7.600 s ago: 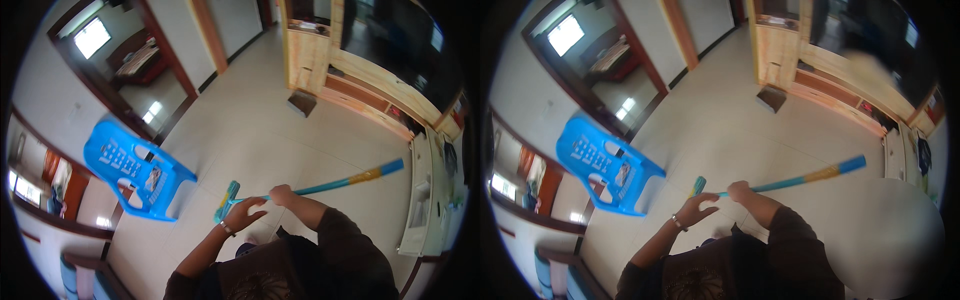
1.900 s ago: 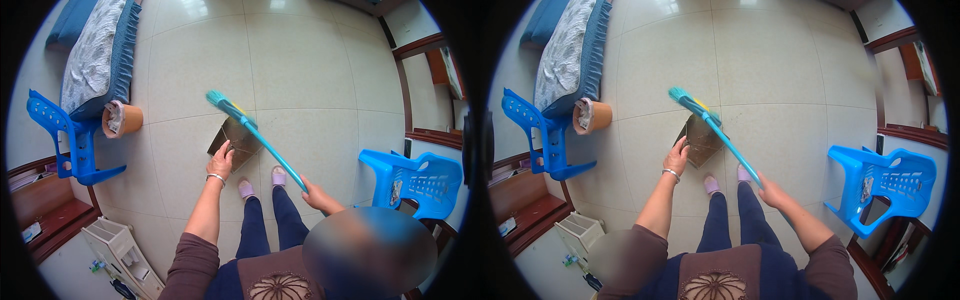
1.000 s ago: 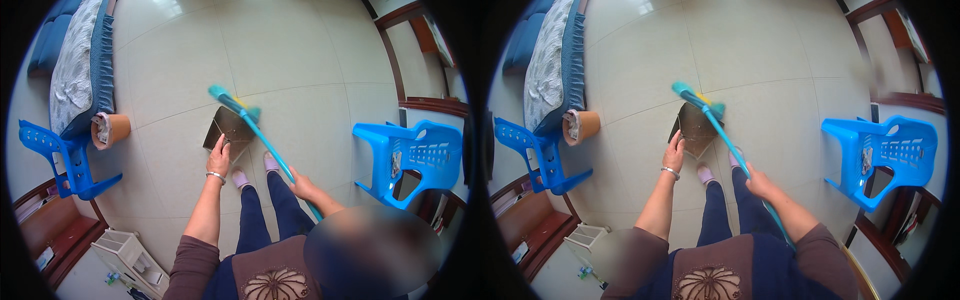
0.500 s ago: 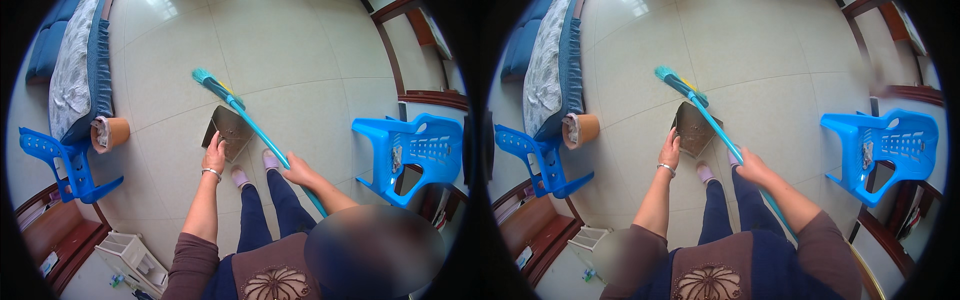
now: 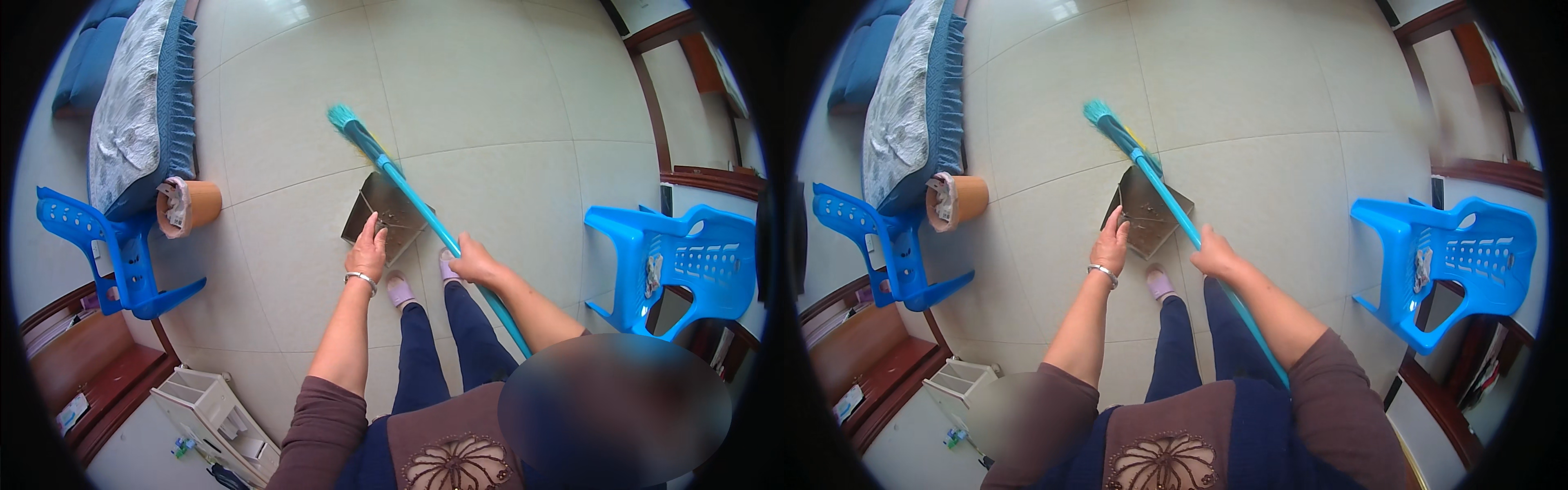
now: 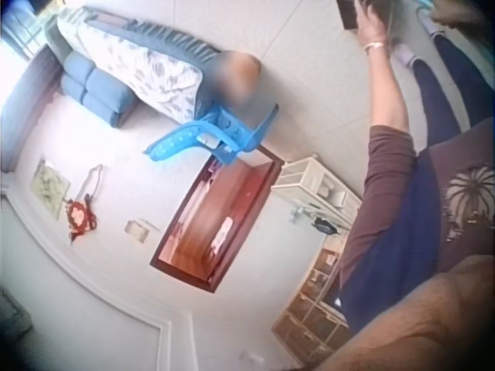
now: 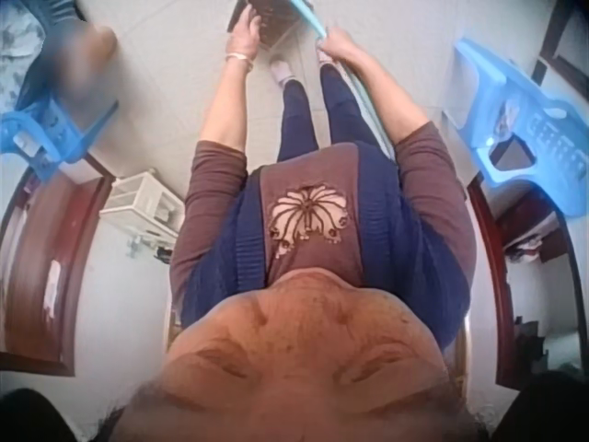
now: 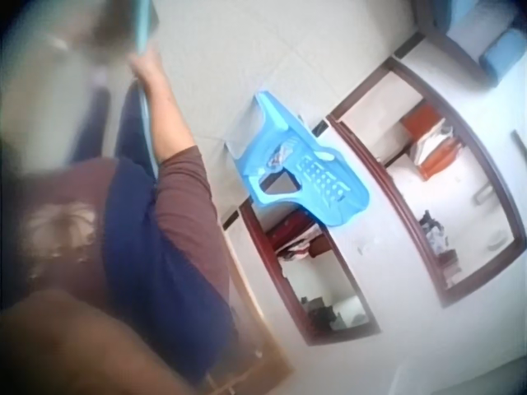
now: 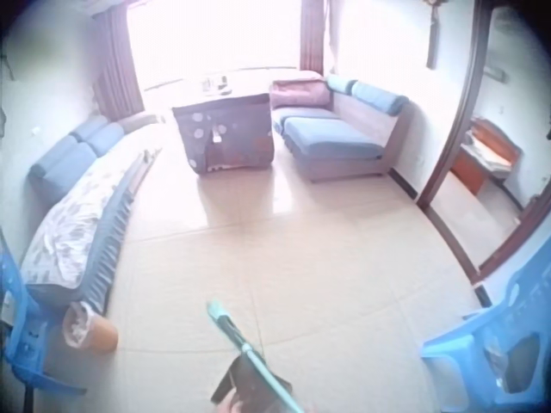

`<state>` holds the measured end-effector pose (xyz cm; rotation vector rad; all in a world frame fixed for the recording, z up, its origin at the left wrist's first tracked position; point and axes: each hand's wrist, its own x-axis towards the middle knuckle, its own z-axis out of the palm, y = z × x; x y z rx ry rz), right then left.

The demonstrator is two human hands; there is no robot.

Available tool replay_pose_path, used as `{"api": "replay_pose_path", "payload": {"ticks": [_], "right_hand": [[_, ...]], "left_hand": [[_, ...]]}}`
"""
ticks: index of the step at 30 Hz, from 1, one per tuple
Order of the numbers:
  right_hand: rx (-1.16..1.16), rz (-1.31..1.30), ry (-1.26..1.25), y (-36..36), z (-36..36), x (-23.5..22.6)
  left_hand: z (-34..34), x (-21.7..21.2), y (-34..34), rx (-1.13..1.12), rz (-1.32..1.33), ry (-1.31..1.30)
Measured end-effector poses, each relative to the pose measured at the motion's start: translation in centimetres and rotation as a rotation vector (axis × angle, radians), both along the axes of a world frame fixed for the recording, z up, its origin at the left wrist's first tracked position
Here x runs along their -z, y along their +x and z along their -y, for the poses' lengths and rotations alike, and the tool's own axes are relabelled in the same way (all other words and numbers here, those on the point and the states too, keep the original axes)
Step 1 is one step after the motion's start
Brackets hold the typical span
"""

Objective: The person sweeps a tiled floor with a broom, gathering debris into a dustpan. They move around the living room and hallway, sweeping under furniture and near the entrance, then carry the dustpan and broom toward the door.

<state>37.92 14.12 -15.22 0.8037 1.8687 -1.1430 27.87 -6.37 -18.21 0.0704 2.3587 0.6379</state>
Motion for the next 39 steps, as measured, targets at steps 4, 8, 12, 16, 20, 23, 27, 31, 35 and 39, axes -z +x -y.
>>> {"api": "replay_pose_path", "payload": {"ticks": [4,8,12,16,20,23,27,31,35,39], "right_hand": [[-0.172,-0.271,0.255,1.3,-0.3,2.8],[-0.274,-0.211,0.309,-0.9,-0.6,3.1],[-0.275,-0.155,0.303,-1.3,-0.5,7.4],[-0.274,-0.127,0.113,0.8,1.0,6.4],[-0.316,-0.291,0.129,2.6,0.1,5.1],[-0.358,-0.301,0.208,-0.1,-0.5,4.1],[-0.316,-0.221,0.227,-3.0,-0.6,7.0],[-0.265,-0.248,0.070,-0.2,1.3,8.0],[-0.263,-0.215,0.055,-0.2,-0.3,3.6],[-0.297,-0.346,0.200,-2.5,-2.2,4.8]], "left_hand": [[0.0,-0.3,0.1,0.013,-0.010,0.007],[0.5,0.1,-0.1,0.012,-0.026,0.001],[-0.3,-0.2,-0.3,0.029,-0.015,0.009],[0.3,0.1,-0.3,0.025,-0.030,0.030],[0.5,0.1,-0.3,0.017,-0.011,0.036],[0.2,-0.1,-0.3,0.012,-0.017,0.023],[-0.1,-0.3,-0.4,0.011,0.003,0.040],[0.4,0.2,-0.2,0.006,-0.057,0.041],[0.7,-1.7,-0.5,0.054,0.057,-0.048],[2.6,-2.2,0.9,0.013,-0.033,0.033]]}}
